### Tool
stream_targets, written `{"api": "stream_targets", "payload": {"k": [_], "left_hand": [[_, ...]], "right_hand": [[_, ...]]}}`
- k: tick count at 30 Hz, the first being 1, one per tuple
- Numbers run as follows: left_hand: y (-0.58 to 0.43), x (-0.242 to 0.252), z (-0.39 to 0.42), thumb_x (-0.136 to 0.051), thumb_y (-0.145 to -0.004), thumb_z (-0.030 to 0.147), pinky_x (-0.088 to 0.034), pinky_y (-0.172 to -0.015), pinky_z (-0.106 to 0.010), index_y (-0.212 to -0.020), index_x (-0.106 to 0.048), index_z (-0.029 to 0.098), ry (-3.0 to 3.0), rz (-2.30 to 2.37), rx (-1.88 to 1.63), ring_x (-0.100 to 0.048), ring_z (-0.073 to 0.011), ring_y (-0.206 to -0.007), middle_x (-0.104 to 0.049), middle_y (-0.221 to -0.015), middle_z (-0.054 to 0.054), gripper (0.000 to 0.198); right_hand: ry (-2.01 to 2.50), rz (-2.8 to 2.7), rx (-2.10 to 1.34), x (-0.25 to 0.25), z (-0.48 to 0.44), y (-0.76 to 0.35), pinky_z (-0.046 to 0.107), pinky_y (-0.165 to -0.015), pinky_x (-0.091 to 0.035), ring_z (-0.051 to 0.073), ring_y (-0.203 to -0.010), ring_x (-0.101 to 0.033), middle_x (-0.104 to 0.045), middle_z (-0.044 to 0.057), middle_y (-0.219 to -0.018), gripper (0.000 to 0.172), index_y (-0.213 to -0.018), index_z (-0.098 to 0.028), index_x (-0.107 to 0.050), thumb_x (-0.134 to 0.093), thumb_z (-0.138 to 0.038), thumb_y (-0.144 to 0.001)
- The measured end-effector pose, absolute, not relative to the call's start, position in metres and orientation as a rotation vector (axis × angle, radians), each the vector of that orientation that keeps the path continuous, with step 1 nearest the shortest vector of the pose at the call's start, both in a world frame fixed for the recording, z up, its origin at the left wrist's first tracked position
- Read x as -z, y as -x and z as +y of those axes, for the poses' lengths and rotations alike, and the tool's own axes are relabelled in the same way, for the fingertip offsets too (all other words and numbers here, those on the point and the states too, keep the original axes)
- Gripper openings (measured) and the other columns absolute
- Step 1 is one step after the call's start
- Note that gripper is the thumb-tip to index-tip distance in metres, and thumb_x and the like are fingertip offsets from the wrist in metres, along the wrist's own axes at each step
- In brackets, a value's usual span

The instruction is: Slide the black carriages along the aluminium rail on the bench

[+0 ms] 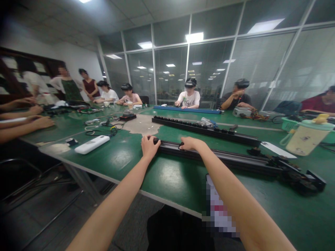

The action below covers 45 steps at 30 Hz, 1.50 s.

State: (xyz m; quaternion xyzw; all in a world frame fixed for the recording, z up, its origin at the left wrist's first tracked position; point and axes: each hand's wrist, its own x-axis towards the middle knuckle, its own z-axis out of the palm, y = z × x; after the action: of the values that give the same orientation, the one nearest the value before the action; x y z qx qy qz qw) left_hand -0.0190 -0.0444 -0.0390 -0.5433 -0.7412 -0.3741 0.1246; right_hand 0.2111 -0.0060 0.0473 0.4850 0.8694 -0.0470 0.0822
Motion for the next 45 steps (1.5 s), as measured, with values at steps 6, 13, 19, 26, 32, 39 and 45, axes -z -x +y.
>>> {"api": "stream_targets", "payload": {"k": [6,13,19,26,32,39,45], "left_hand": [[0.019,0.039,-0.044,-0.067,-0.091,0.041,-0.041,-0.109,-0.04,-0.107,-0.075,0.023,1.588,-2.152,1.116,-0.052,-0.0307,-0.124,-0.059,-0.129,-0.013,0.026],[0.019,0.038,-0.045,-0.067,-0.091,0.04,-0.04,-0.109,-0.04,-0.107,-0.074,0.023,1.586,-2.169,1.112,-0.051,-0.0299,-0.124,-0.058,-0.129,-0.012,0.025],[0.02,0.04,-0.043,-0.066,-0.091,0.042,-0.04,-0.109,-0.04,-0.107,-0.074,0.022,1.593,-2.167,1.099,-0.051,-0.0303,-0.124,-0.058,-0.13,-0.013,0.026],[0.02,0.041,-0.042,-0.067,-0.091,0.042,-0.041,-0.108,-0.04,-0.107,-0.074,0.022,1.588,-2.153,1.108,-0.052,-0.0304,-0.122,-0.058,-0.129,-0.013,0.027],[0.019,0.04,-0.043,-0.068,-0.09,0.042,-0.041,-0.108,-0.04,-0.107,-0.074,0.023,1.582,-2.151,1.099,-0.052,-0.0303,-0.123,-0.059,-0.129,-0.012,0.026],[0.02,0.04,-0.043,-0.067,-0.09,0.041,-0.041,-0.109,-0.04,-0.106,-0.074,0.023,1.589,-2.154,1.12,-0.051,-0.0307,-0.123,-0.058,-0.129,-0.013,0.025],[0.02,0.04,-0.043,-0.067,-0.09,0.042,-0.041,-0.109,-0.04,-0.106,-0.074,0.023,1.588,-2.151,1.103,-0.051,-0.0303,-0.123,-0.058,-0.129,-0.013,0.026]], "right_hand": [[-1.444,2.605,0.15,-0.049,-0.004,-0.213,0.034,-0.089,-0.05,0.03,-0.119,-0.067,-0.069,0.017,-0.131,0.037,-0.126,-0.017,-0.062,-0.06,-0.04,-0.098],[-1.413,2.631,0.168,-0.047,0.001,-0.215,0.032,-0.087,-0.049,0.029,-0.117,-0.067,-0.069,0.016,-0.133,0.033,-0.122,-0.017,-0.063,-0.062,-0.036,-0.096],[-1.423,2.656,0.152,-0.042,0.005,-0.215,0.029,-0.086,-0.049,0.028,-0.117,-0.067,-0.07,0.016,-0.131,0.032,-0.12,-0.016,-0.065,-0.065,-0.035,-0.094],[-1.521,2.634,0.216,-0.035,-0.004,-0.226,0.031,-0.089,-0.049,0.028,-0.121,-0.067,-0.068,0.014,-0.137,0.042,-0.133,-0.02,-0.059,-0.058,-0.045,-0.099],[-1.518,2.642,0.201,-0.034,-0.009,-0.229,0.035,-0.09,-0.05,0.031,-0.12,-0.068,-0.068,0.017,-0.137,0.048,-0.142,-0.021,-0.055,-0.052,-0.048,-0.102],[-1.48,2.644,0.225,-0.035,-0.005,-0.23,0.034,-0.094,-0.049,0.03,-0.125,-0.065,-0.066,0.017,-0.141,0.048,-0.143,-0.021,-0.054,-0.052,-0.046,-0.102],[-1.457,2.637,0.233,-0.037,-0.005,-0.229,0.035,-0.095,-0.05,0.031,-0.126,-0.065,-0.065,0.017,-0.142,0.048,-0.142,-0.019,-0.054,-0.052,-0.045,-0.102]]}}
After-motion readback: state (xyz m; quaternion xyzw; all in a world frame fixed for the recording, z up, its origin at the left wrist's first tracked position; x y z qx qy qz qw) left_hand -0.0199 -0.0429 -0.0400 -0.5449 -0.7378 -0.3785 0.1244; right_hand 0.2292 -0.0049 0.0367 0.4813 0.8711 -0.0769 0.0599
